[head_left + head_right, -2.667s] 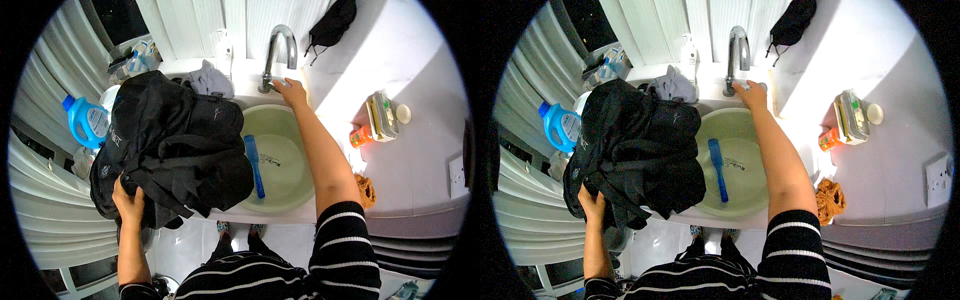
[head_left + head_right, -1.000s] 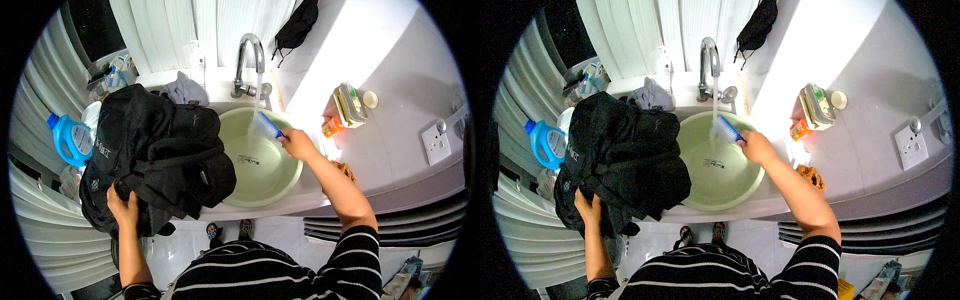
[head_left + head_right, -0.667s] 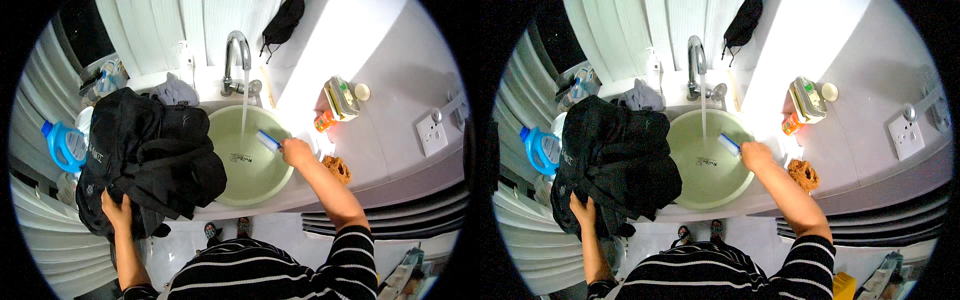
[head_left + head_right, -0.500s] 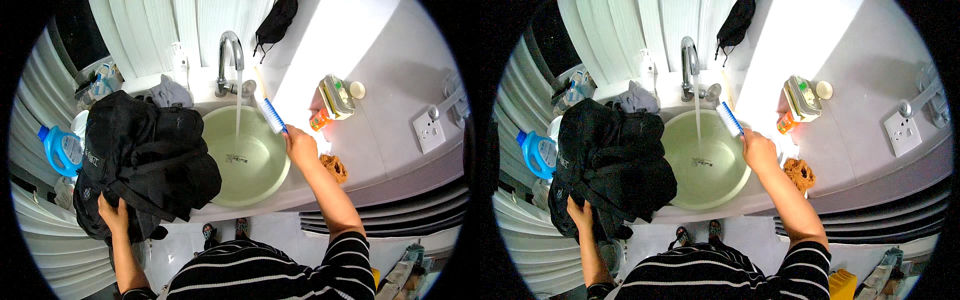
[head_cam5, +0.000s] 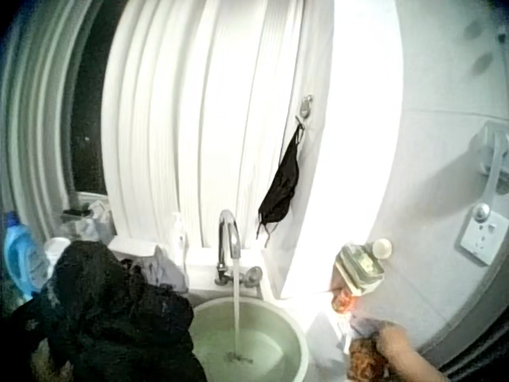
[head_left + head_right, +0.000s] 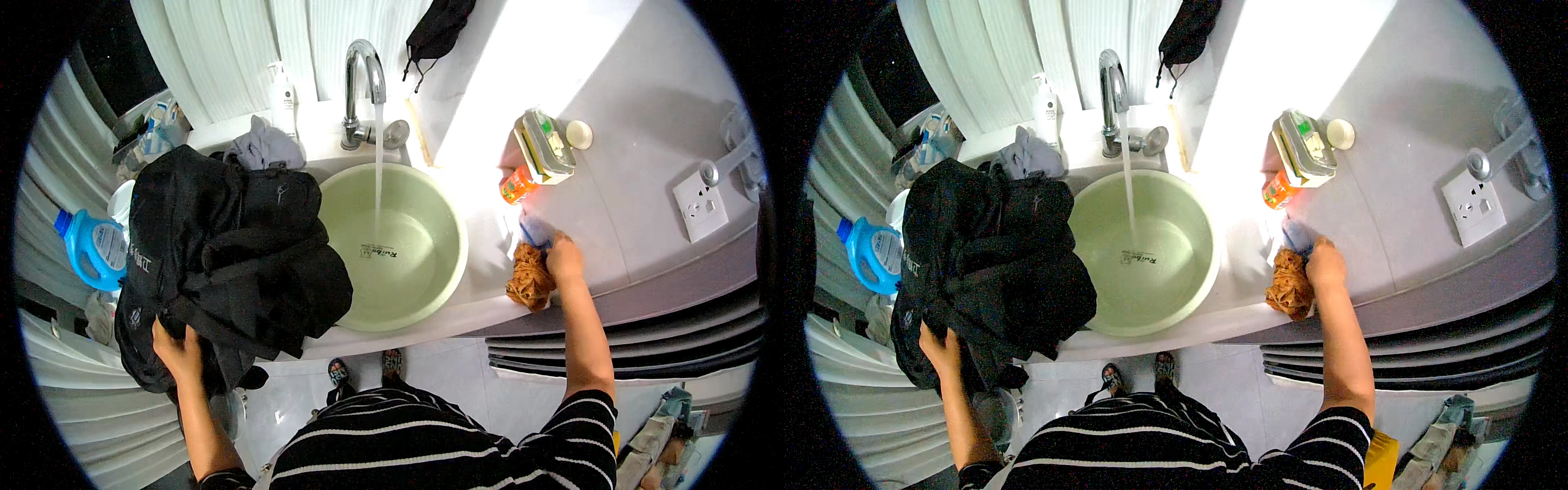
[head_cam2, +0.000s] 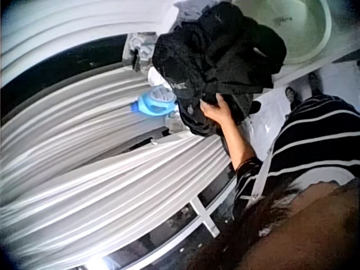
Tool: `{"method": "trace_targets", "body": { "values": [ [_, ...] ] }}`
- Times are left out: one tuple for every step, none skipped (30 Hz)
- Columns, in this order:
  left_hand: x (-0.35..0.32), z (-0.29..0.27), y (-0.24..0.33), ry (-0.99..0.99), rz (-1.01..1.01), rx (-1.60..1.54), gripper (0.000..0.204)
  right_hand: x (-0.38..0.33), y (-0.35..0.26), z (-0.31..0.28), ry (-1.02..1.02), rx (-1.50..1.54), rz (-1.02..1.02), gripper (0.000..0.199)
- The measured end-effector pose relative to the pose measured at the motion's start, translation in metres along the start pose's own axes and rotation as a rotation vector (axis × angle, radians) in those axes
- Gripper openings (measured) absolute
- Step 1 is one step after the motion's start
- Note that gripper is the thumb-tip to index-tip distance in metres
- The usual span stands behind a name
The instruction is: The person rinses a cloth in a basin and wipes various parts of a black backpack, including its straps and internal compartments.
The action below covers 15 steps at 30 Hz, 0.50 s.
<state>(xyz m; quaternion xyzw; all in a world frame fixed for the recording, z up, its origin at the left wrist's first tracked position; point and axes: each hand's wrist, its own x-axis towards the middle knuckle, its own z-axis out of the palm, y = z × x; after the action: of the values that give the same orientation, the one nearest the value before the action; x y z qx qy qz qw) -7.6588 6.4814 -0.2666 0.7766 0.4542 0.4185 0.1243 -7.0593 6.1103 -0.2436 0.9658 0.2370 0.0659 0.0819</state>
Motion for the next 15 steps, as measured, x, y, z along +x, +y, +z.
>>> {"method": "trace_targets", "body": {
  "values": [
    [-0.001, 0.003, -0.002, 0.014, -0.001, -0.006, 0.047, -0.004, 0.002, 0.006, 0.074, -0.106, -0.052, 0.031],
    [-0.002, 0.002, -0.008, 0.016, -0.012, 0.024, 0.046, -0.013, -0.019, -0.004, 0.152, -0.198, -0.118, 0.029],
    [-0.002, -0.001, -0.007, 0.007, -0.007, 0.02, 0.046, -0.023, -0.036, -0.015, 0.231, -0.294, -0.177, 0.026],
    [-0.001, -0.003, -0.003, -0.002, -0.002, 0.014, 0.046, -0.029, -0.048, -0.022, 0.373, -0.244, -0.256, 0.033],
    [0.0, -0.002, 0.001, -0.013, 0.005, 0.003, 0.046, -0.029, -0.059, -0.013, 0.504, -0.02, -0.323, 0.034],
    [0.0, -0.001, 0.002, 0.018, 0.008, 0.017, 0.045, -0.034, -0.079, -0.019, 0.461, 0.228, -0.42, 0.032],
    [0.0, -0.001, 0.001, 0.014, 0.005, 0.007, 0.044, -0.046, -0.108, -0.037, 0.374, 0.374, -0.438, 0.032],
    [0.001, -0.002, 0.001, 0.009, 0.003, -0.005, 0.043, -0.049, -0.131, -0.044, 0.305, 0.499, -0.458, 0.034],
    [0.001, -0.004, 0.002, 0.005, 0.002, -0.017, 0.043, -0.051, -0.151, -0.049, 0.287, 0.581, -0.466, 0.043],
    [-0.002, -0.004, 0.003, 0.012, -0.017, 0.006, 0.042, -0.045, -0.159, -0.046, 0.329, 0.555, -0.432, 0.047],
    [-0.002, -0.003, 0.005, 0.021, -0.033, 0.024, 0.042, -0.04, -0.166, -0.043, 0.377, 0.528, -0.394, 0.05],
    [0.0, -0.005, 0.011, -0.024, -0.055, 0.02, 0.042, -0.033, -0.166, -0.04, 0.012, 0.683, -0.249, 0.048],
    [-0.001, -0.006, 0.004, -0.007, 0.034, 0.025, 0.043, -0.024, -0.161, -0.035, -0.36, 0.816, -0.098, 0.046],
    [0.0, -0.005, 0.008, 0.008, 0.048, 0.054, 0.041, -0.018, -0.157, -0.03, -0.735, 0.92, 0.069, 0.044],
    [0.002, -0.003, 0.012, 0.022, 0.061, 0.08, 0.039, -0.019, -0.158, -0.016, -0.774, 1.096, 0.135, 0.042]
  ]
}}
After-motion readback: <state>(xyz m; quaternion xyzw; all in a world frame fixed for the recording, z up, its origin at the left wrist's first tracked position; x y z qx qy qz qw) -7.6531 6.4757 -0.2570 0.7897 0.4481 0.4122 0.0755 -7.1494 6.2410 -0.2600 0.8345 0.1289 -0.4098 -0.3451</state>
